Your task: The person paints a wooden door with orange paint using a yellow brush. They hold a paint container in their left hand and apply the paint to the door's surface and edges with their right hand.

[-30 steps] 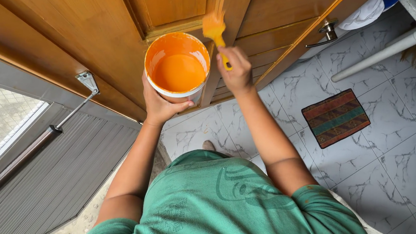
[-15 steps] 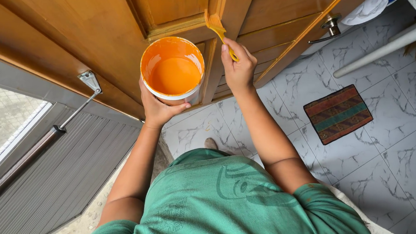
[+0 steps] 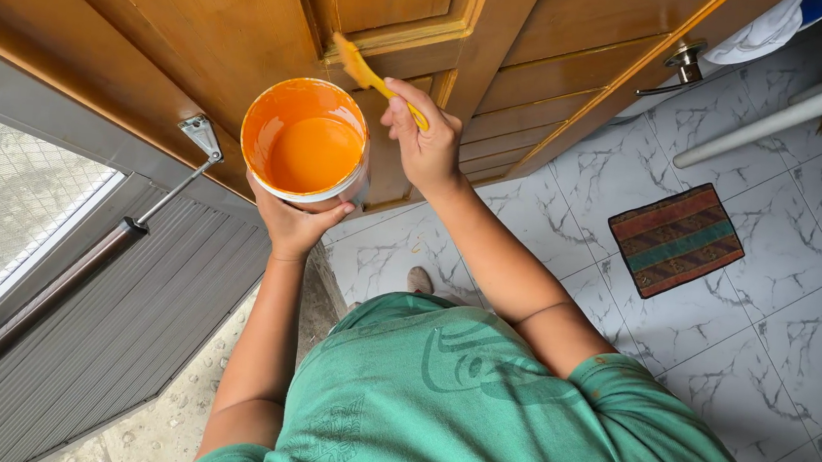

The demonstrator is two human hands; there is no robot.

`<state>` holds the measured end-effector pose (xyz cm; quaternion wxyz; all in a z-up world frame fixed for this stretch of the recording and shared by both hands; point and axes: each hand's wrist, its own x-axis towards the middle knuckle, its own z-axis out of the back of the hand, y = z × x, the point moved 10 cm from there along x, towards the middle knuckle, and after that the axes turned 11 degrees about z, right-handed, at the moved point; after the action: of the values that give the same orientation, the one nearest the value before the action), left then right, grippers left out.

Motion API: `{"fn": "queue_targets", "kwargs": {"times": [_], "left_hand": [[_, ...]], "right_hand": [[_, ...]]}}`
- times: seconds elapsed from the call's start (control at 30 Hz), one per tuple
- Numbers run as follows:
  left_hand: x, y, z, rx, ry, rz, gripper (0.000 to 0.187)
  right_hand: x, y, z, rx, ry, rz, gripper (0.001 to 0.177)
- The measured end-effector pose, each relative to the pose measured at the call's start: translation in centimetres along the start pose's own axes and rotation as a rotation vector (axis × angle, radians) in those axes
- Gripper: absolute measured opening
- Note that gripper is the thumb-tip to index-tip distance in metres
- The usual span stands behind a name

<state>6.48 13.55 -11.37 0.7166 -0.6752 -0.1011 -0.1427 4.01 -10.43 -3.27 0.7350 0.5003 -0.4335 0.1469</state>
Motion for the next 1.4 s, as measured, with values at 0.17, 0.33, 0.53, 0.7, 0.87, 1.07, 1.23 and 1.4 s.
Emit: {"fn": "queue_targets", "kwargs": {"times": [0.17, 0.33, 0.53, 0.7, 0.87, 1.07, 1.23, 1.4], "left_hand": [[-0.6, 0.5, -0.6, 0.018, 0.003, 0.001, 0.131], [-0.9, 1.0, -1.1, 0.02, 0.023, 0.02, 0.13], [-1.8, 1.3, -0.1, 0.025, 0.0, 0.041, 0.132], [-1.8, 1.1, -0.1, 0.031, 0.017, 0.023, 0.131], [-1.7, 1.3, -0.8, 0.011, 0.033, 0.028, 0.132], [-1.5, 1.1, -2.1, 0.026, 0.047, 0.025, 0.131], [-1.3, 0.4, -3.1, 0.034, 0.08, 0.015, 0.131], [-1.5, 0.0, -3.9, 0.01, 0.094, 0.003, 0.131]], "right_hand": [[-1.1, -6.3, 2.8, 0.019, -0.17, -0.131, 0.021], [-0.9, -4.7, 8.9, -0.284, -0.255, -0.077, 0.018], [-0.3, 0.9, 0.2, -0.108, 0.009, 0.078, 0.016], [0.5, -2.2, 1.6, -0.146, -0.02, 0.016, 0.017], [0.7, -2.4, 8.9, -0.437, -0.141, 0.097, 0.015], [-0.6, 0.2, 4.2, -0.324, 0.003, 0.171, 0.017], [0.0, -1.6, 7.1, -0.448, -0.077, 0.2, 0.016], [-0.5, -1.3, 11.4, -0.461, -0.124, 0.112, 0.015]]}}
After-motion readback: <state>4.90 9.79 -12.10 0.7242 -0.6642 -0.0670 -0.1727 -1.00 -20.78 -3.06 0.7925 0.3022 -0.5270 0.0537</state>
